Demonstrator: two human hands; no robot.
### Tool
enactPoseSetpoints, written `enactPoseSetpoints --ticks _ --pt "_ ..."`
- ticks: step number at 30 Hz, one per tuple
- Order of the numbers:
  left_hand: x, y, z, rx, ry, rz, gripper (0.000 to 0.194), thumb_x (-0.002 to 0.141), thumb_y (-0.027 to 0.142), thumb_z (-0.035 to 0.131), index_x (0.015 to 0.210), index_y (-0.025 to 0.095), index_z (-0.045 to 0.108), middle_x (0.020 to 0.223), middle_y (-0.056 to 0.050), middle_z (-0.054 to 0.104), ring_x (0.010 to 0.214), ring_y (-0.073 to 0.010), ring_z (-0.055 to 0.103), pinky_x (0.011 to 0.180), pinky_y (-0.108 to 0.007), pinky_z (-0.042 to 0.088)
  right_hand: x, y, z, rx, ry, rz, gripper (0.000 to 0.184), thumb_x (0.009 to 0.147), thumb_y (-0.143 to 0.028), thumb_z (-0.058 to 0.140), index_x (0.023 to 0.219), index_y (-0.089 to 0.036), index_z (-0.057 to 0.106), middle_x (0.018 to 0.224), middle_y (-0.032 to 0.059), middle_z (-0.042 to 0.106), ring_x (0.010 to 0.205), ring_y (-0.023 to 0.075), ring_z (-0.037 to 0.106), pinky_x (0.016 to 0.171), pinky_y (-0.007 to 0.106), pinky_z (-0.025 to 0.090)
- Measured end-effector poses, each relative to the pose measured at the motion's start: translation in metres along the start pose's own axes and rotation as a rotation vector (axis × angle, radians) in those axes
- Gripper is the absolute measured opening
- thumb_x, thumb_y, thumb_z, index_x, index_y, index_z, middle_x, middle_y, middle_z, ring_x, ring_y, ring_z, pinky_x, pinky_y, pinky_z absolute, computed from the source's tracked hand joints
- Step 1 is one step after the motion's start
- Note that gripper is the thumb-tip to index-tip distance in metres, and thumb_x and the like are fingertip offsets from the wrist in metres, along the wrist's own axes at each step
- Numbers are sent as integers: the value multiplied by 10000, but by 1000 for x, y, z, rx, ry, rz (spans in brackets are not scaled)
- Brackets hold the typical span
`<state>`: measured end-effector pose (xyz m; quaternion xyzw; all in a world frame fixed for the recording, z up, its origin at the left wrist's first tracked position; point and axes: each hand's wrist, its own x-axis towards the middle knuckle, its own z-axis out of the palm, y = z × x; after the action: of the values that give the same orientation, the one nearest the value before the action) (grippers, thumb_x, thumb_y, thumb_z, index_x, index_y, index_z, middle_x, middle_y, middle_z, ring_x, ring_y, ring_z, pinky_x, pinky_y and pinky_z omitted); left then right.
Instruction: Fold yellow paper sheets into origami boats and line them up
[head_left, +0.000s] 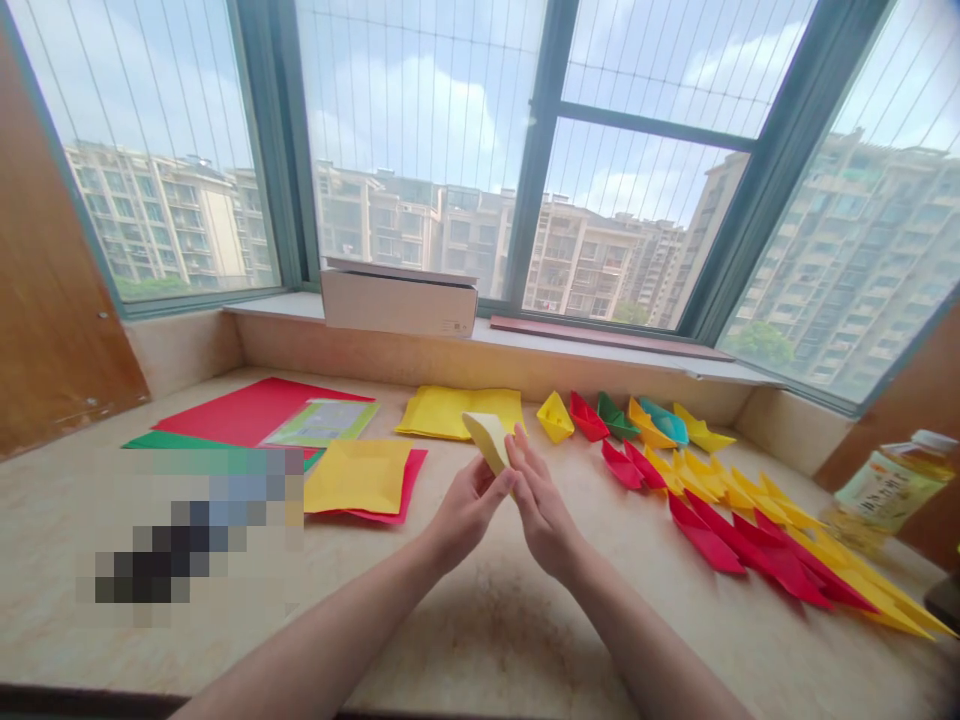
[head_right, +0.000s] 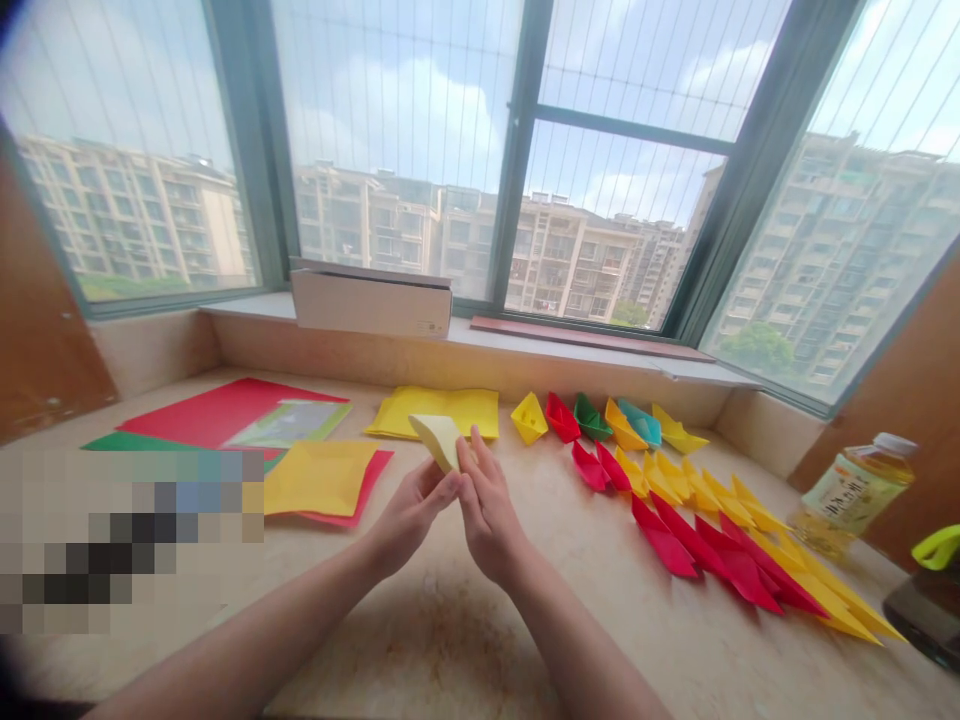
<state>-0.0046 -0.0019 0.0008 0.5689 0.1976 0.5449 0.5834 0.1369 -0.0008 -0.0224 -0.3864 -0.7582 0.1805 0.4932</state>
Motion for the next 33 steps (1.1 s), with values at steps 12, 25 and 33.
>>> enactPoseSetpoints --ticks 12,25,33 --pt "2 0 -3 -287 129 -40 363 881 341 649 1203 176 669 1153 -117 697 1119 -280 617 951 -398 488 8 -13 -8 389 54 332 560 870 -576 593 1238 -156 625 993 120 742 842 250 714 697 329 560" --pt "5 8 -15 -263 202 -44 534 823 462 707 1230 125 637 1037 -168 739 897 -290 709 627 -319 530 3 -27 -15 446 -188 388 514 864 -635 547 838 -137 676 707 64 710 582 192 691 462 228 436" --pt "12 25 -19 -355 420 3 507 862 460 662 1284 196 566 1091 -116 734 919 -250 723 824 -380 550 0 -24 -7 469 -238 454 525 838 -642 580 769 -127 660 651 54 687 503 168 664 424 220 450"
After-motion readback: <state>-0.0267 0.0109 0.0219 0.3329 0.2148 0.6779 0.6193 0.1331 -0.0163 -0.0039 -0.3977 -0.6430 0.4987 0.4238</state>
